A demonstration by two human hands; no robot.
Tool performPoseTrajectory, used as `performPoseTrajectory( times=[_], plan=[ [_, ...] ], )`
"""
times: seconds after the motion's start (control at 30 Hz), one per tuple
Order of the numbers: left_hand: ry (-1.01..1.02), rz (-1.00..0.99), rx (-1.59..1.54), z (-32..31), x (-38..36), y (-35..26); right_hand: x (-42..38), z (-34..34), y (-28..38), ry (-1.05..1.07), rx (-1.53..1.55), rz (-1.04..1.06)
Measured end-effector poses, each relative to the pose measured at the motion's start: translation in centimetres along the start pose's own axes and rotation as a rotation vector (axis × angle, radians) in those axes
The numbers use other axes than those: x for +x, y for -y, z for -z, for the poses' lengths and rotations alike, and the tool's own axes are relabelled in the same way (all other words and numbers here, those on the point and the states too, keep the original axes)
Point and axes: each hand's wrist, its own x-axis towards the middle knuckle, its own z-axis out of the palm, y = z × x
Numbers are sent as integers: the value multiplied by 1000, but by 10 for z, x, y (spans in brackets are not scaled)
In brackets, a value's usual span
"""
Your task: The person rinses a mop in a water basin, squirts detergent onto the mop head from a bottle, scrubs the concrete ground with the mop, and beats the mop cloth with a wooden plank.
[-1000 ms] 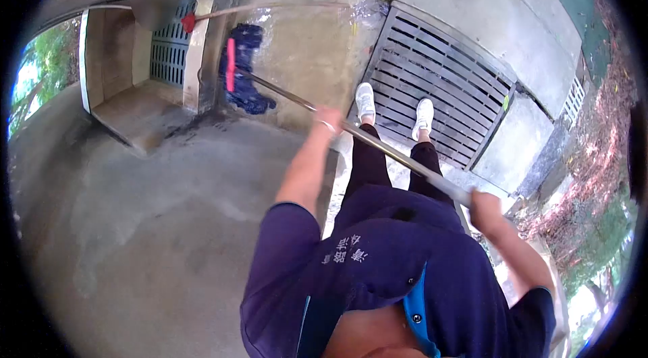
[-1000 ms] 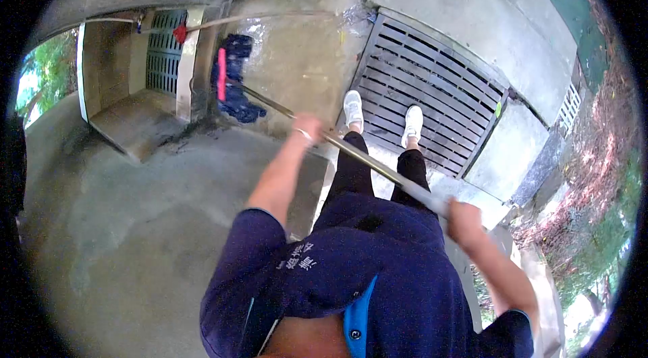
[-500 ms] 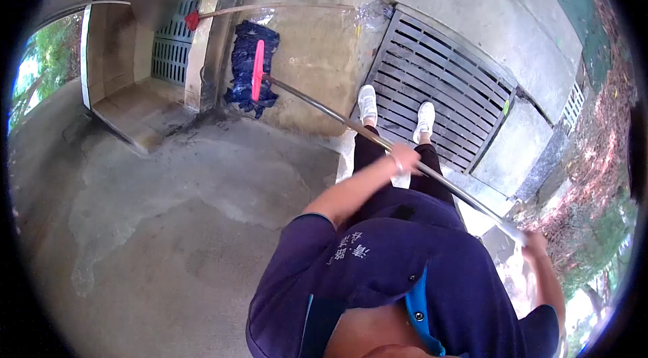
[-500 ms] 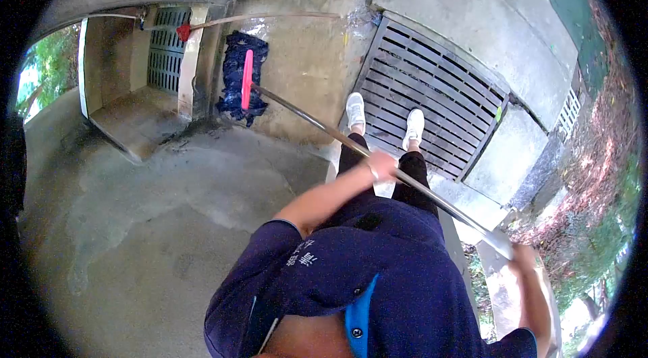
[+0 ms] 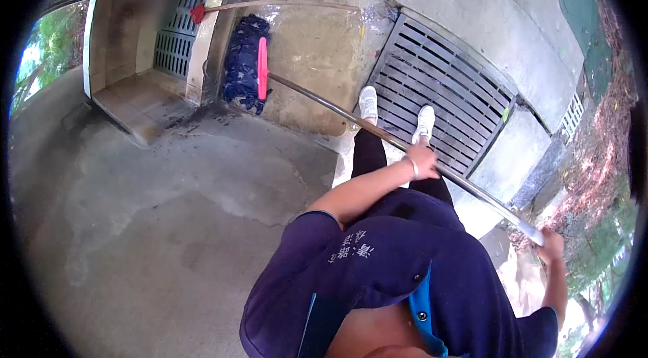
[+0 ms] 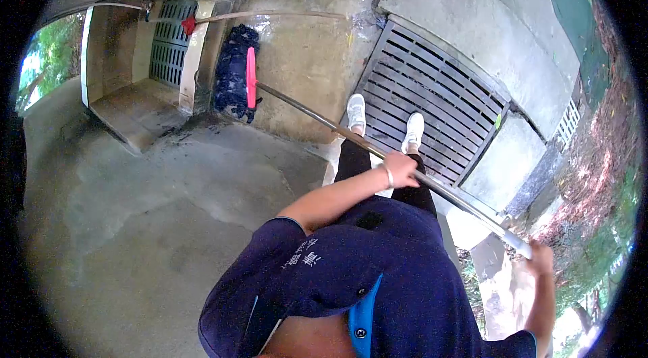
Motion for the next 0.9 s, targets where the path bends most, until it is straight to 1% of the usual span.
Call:
performPoseTrajectory(
  times=[0.03,0.07,0.13,0.17,0.2,0.23,0.27,0.3,0.33,0.37,0.4,0.43,0.47,0.5,0.53,0.57,0.6,0.63,0.67,0.7,0.73,0.77,0.8,0.83,0.87,0.9],
  plan=[
    [-45,-150,-16,8,-3,-16,-12,4,-20,-9,16,-36],
    [-64,-167,-37,10,-5,-26,-17,7,-24,-7,9,-34],
    [-43,-162,-69,14,-12,-13,-14,20,-19,-27,-57,-78],
    [16,-59,-39,21,-19,9,3,17,0,11,-35,-62],
    [76,42,-8,34,-28,43,33,18,38,116,-43,-131],
    [-98,163,56,-10,-28,121,53,26,105,-51,131,-84],
    [-142,179,112,22,-55,150,76,54,164,124,-54,11],
    [-140,302,163,10,-66,194,84,63,201,118,-13,94],
    [-81,327,229,34,-88,220,93,58,230,74,29,138],
    [-59,461,276,55,-110,227,95,71,268,97,52,180],
    [60,476,327,80,-129,240,104,82,291,92,83,227],
    [160,474,278,84,-141,247,103,84,288,127,134,276],
    [150,484,294,84,-135,250,94,80,284,178,188,325],
    [163,460,314,79,-127,234,89,66,269,156,218,341],
    [182,432,330,68,-117,214,88,53,249,141,279,274],
    [161,395,302,60,-98,190,85,40,217,43,250,223],
    [138,354,277,48,-75,160,81,30,181,64,197,88],
    [106,256,234,37,-54,124,69,24,143,42,189,51],
    [142,179,210,11,-30,94,55,-5,89,21,164,68],
    [243,69,116,4,-12,55,33,-19,46,118,119,-47],
    [248,-62,80,-3,-1,16,4,-30,10,99,133,-79],
    [238,-142,34,-18,9,-12,-21,-31,-12,125,99,-100],
    [317,-256,13,-20,17,-35,-44,-30,-29,153,65,-120],
    [323,-335,29,-32,24,-50,-65,-33,-42,236,84,-190],
    [319,-404,-3,-30,26,-58,-78,-34,-49,318,105,-263],
    [339,-409,9,-28,26,-55,-81,-41,-47,320,106,-255]
  ],
)
